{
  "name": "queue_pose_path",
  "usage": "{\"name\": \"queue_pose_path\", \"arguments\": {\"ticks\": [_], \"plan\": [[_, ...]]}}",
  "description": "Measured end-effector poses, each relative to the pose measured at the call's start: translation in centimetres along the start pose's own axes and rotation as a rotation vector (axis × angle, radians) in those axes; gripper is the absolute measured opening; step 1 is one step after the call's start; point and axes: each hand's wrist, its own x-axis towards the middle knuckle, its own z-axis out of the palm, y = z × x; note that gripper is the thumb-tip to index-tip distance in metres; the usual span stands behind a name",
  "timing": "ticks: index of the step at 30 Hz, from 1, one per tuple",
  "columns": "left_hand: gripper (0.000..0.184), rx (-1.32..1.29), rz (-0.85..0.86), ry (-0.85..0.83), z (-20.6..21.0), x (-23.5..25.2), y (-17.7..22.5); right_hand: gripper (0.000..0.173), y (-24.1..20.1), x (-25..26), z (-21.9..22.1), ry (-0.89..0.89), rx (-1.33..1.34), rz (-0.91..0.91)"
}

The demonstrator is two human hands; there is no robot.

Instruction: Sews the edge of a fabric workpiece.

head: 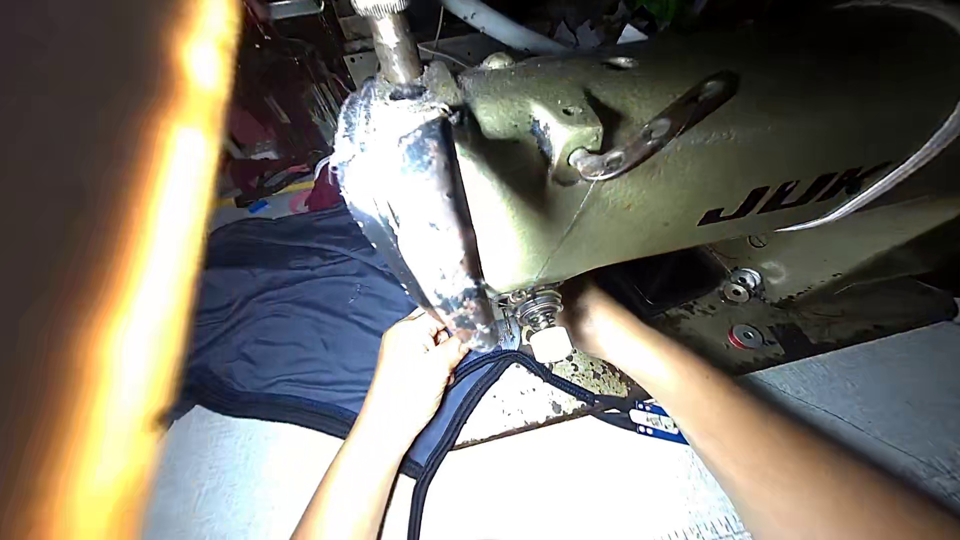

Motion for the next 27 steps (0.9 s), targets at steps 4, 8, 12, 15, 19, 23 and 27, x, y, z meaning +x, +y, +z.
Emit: {"name": "queue_pose_path", "arguments": {"ticks": [4,8,12,15,19,23,27], "plan": [[0.013,-0.036,0.014,0.019,-0.02,-0.05,-0.52,0.008,-0.1,-0.55,0.22,0.018,-0.224,-0.127],[0.016,-0.108,0.07,0.027,0.01,-0.1,-0.82,0.008,-0.06,-0.36,0.42,-0.009,-0.285,-0.108],[0.021,-0.108,0.064,0.032,0.22,-0.13,-0.52,0.007,0.17,-0.57,0.51,0.019,-0.305,-0.136],[0.022,-0.056,0.029,0.033,0.17,-0.23,-0.01,0.007,-0.1,-0.59,0.3,-0.009,-0.306,-0.105],[0.021,-0.018,0.024,0.035,0.09,-0.26,0.09,0.008,-0.12,-0.52,0.2,-0.037,-0.287,-0.078],[0.021,-0.012,0.032,0.027,-0.04,-0.21,-0.2,0.007,0.05,-0.53,0.41,-0.012,-0.272,-0.081],[0.018,0.002,0.047,0.032,-0.11,-0.1,-0.45,0.011,-0.63,-0.23,0.29,-0.053,-0.269,0.021]]}}
